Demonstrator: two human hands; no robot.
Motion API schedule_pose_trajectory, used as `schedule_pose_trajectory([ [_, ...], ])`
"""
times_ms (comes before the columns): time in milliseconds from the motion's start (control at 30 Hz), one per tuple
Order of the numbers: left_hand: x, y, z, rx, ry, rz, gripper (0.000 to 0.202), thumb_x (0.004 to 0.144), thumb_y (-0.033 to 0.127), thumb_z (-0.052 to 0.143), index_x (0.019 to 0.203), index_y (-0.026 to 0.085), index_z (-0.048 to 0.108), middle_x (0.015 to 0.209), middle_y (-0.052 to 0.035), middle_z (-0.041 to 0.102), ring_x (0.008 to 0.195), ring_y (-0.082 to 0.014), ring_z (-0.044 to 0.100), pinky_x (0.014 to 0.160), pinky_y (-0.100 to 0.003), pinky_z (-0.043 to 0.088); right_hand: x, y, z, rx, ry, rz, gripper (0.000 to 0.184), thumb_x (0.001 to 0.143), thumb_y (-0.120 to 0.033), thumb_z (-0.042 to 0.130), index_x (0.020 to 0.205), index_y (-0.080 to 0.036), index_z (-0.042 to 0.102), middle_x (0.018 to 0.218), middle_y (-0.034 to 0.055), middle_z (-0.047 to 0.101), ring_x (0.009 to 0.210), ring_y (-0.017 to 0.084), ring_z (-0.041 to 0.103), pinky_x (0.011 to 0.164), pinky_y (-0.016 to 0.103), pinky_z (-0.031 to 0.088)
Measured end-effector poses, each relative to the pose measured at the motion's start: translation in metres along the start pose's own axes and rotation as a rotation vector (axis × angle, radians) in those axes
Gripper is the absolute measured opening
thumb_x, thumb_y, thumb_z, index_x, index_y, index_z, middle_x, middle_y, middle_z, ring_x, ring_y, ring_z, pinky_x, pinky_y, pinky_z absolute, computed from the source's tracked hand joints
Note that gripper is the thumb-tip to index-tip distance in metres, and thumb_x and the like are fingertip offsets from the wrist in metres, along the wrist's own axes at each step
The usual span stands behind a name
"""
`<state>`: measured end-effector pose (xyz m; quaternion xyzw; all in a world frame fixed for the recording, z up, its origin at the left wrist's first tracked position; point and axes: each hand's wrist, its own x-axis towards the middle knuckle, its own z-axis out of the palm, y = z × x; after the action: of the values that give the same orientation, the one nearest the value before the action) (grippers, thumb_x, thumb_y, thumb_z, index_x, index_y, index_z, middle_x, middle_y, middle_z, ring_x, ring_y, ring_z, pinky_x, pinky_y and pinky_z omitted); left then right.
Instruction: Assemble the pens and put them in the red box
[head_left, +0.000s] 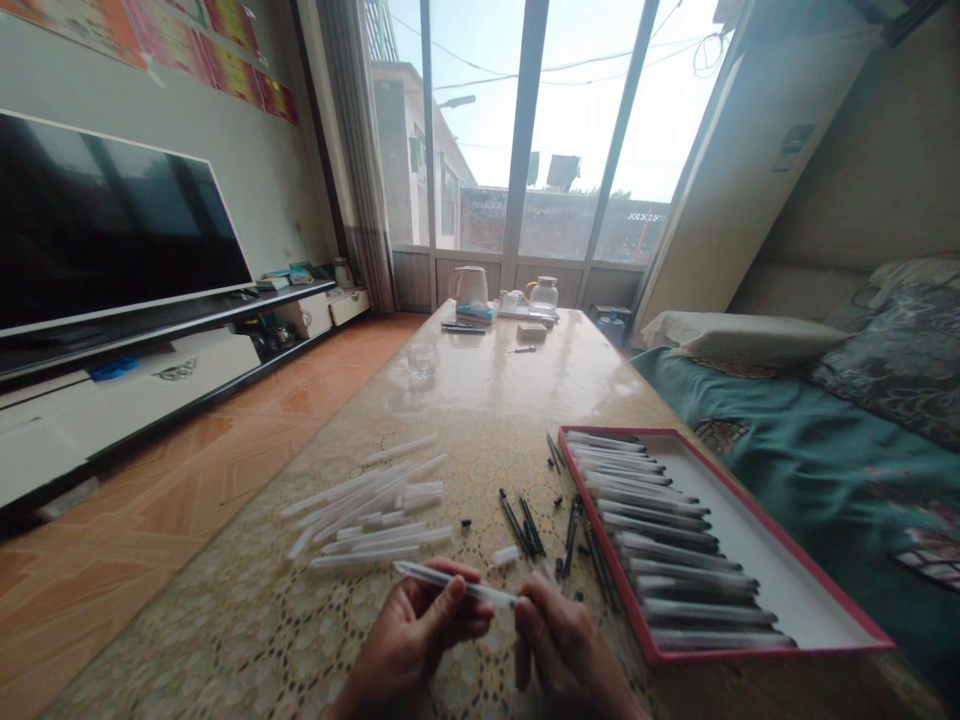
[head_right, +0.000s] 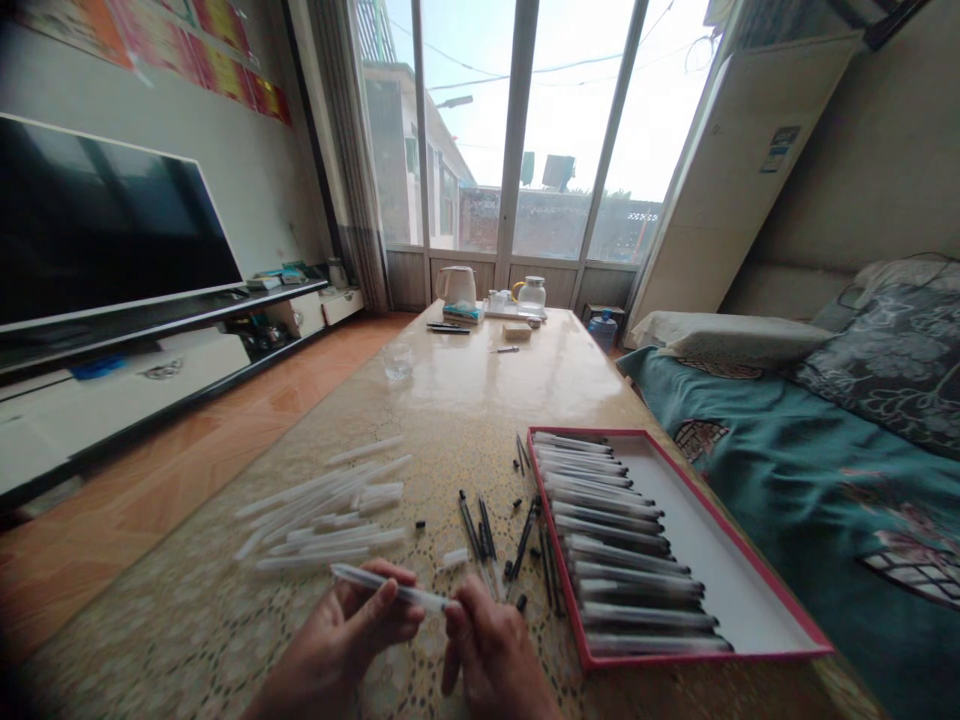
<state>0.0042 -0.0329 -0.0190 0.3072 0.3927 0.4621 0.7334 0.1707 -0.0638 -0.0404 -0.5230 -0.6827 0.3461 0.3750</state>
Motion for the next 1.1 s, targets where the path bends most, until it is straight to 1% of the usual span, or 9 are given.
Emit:
schedule_pose_trajectory([
  [200, -0.002, -0.002, 0.0, 0.096, -0.055, 0.089, 0.025, 0.064, 0.034, 0.075, 0.077, 0.015, 0.068, 0.063, -0.007, 0.072, 0.062, -0.0177, 0.067, 0.06, -0.027, 0.053, 0.002, 0.0, -0.002, 0.157, 0.023, 0.124, 0.052, 0.085, -0.063, 0.034, 0.057, -0.02, 0.037, 0.047, -0.0043, 0.045, 0.045, 0.008, 0.045, 0.046, 0.018, 0.034],
  [333, -0.003, -0.003, 0.001, 0.099, -0.06, 0.081, 0.025, 0.063, 0.034, 0.076, 0.077, 0.015, 0.068, 0.064, -0.007, 0.072, 0.061, -0.018, 0.067, 0.06, -0.028, 0.053, 0.005, 0.003, -0.002, 0.491, -0.163, 0.409, 0.055, 0.071, -0.076, 0.039, 0.06, -0.022, 0.038, 0.038, -0.0088, 0.036, 0.03, 0.006, 0.033, 0.033, 0.017, 0.025],
  [400, -0.003, -0.002, 0.002, 0.1, -0.046, 0.066, 0.025, 0.064, 0.034, 0.075, 0.077, 0.015, 0.068, 0.064, -0.007, 0.072, 0.062, -0.0181, 0.067, 0.06, -0.027, 0.052, 0.005, 0.0, -0.005, 0.556, -0.212, 0.472, 0.057, 0.07, -0.078, 0.035, 0.063, -0.022, 0.039, 0.036, -0.0079, 0.04, 0.026, 0.007, 0.034, 0.03, 0.017, 0.025],
  [467, -0.002, -0.002, 0.002, 0.114, -0.032, 0.061, 0.025, 0.065, 0.035, 0.074, 0.077, 0.015, 0.069, 0.064, -0.0073, 0.072, 0.063, -0.0183, 0.066, 0.062, -0.028, 0.052, 0.005, -0.006, -0.01, 0.441, -0.116, 0.392, 0.056, 0.076, -0.074, 0.032, 0.065, -0.02, 0.043, 0.043, -0.0027, 0.05, 0.029, 0.009, 0.042, 0.032, 0.018, 0.028],
  [567, -0.003, -0.001, 0.002, 0.181, -0.037, 0.094, 0.025, 0.066, 0.037, 0.073, 0.077, 0.015, 0.07, 0.062, -0.0057, 0.071, 0.06, -0.0161, 0.063, 0.061, -0.026, 0.049, 0.003, -0.012, -0.017, 0.102, 0.082, 0.124, 0.047, 0.087, -0.057, 0.034, 0.072, -0.017, 0.053, 0.063, 0.0023, 0.06, 0.046, 0.01, 0.054, 0.043, 0.019, 0.037],
  [733, -0.003, -0.003, 0.001, 0.316, -0.066, 0.171, 0.019, 0.065, 0.032, 0.073, 0.075, 0.015, 0.072, 0.05, 0.0, 0.062, 0.05, -0.0105, 0.053, 0.053, -0.021, 0.041, 0.0, -0.007, -0.009, -0.101, 0.066, -0.136, 0.032, 0.091, -0.043, 0.039, 0.089, -0.02, 0.061, 0.074, 0.0028, 0.063, 0.064, 0.014, 0.059, 0.057, 0.021, 0.041],
  [867, 0.005, -0.006, -0.003, 0.309, -0.138, 0.144, 0.034, 0.063, 0.033, 0.075, 0.092, 0.016, 0.068, 0.059, -0.0013, 0.066, 0.055, -0.0137, 0.058, 0.057, -0.025, 0.045, 0.001, 0.0, -0.007, -0.148, 0.111, -0.177, 0.032, 0.089, -0.042, 0.042, 0.081, -0.019, 0.063, 0.069, 0.0022, 0.061, 0.061, 0.014, 0.056, 0.055, 0.021, 0.04],
  [967, 0.004, -0.008, -0.002, 0.37, -0.094, 0.165, 0.038, 0.066, 0.036, 0.071, 0.099, 0.017, 0.063, 0.076, -0.0041, 0.067, 0.065, -0.0173, 0.063, 0.063, -0.03, 0.049, 0.002, 0.0, -0.017, -0.083, 0.206, -0.089, 0.033, 0.09, -0.042, 0.04, 0.08, -0.019, 0.06, 0.066, 0.0009, 0.058, 0.057, 0.013, 0.055, 0.053, 0.021, 0.04],
  [1100, -0.015, -0.01, 0.01, 0.812, -0.128, 0.239, 0.026, 0.073, 0.021, 0.058, 0.099, 0.017, 0.062, 0.094, -0.009, 0.065, 0.083, -0.0207, 0.062, 0.074, -0.032, 0.049, 0.001, -0.001, -0.027, 0.06, 0.311, 0.059, 0.031, 0.091, -0.044, 0.037, 0.083, -0.019, 0.054, 0.065, -0.0005, 0.057, 0.048, 0.012, 0.052, 0.047, 0.021, 0.041],
])
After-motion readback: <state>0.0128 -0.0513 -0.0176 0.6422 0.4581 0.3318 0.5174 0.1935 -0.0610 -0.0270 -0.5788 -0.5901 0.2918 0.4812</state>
